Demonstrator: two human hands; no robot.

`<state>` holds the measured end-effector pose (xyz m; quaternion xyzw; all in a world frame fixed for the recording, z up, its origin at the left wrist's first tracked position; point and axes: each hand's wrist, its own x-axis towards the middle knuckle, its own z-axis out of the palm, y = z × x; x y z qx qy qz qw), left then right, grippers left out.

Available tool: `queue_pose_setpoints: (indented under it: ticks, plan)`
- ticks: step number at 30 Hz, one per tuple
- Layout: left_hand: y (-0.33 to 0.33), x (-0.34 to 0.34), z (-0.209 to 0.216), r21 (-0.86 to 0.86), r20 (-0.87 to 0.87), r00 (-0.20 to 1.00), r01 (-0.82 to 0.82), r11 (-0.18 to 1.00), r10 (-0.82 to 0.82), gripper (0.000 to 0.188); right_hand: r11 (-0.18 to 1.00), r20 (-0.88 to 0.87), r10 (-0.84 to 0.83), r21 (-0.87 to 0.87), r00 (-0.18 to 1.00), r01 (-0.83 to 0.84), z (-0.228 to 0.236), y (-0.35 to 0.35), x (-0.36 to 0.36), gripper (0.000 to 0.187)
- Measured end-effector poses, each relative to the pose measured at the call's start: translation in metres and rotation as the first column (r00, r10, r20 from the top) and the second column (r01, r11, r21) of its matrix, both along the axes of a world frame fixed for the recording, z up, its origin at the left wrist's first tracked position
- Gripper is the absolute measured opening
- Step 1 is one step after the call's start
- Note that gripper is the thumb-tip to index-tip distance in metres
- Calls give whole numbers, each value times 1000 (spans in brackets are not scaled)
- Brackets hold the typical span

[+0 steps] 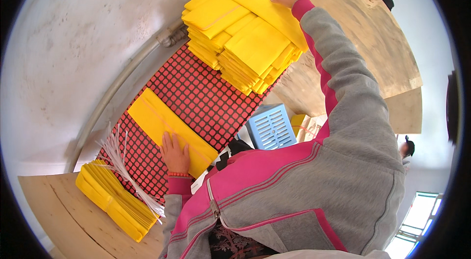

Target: The person stacks yellow padded envelopes on a table, aligns them, and secures the stack with a white plastic tie. They then place the tied bundle aside and briefly handle a black phone case.

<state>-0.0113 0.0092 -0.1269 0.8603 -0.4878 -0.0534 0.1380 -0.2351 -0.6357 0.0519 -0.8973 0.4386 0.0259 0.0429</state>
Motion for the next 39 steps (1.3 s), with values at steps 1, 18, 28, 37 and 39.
queue_pose_setpoints:
  ticks: [1,18,28,37,39]
  plan:
    - [0,0,0,6,1,1000,-2,1000,2,61,999,29,-9,49,1000,7,3,-3,4,59]
    - [-2,11,7,-7,-78,996,51,999,-52,63,774,131,-152,633,980,35,55,35,6,89]
    - [-27,19,68,75,7,1000,15,997,-15,56,377,421,-516,894,746,-243,21,78,-11,45]
    - [-128,-15,124,-361,-932,33,-112,926,-360,49,103,408,-712,866,572,-489,31,183,-11,39]
    - [-149,-27,129,-282,-896,-318,-131,951,-309,50,88,458,-689,822,561,-563,32,210,-5,38]
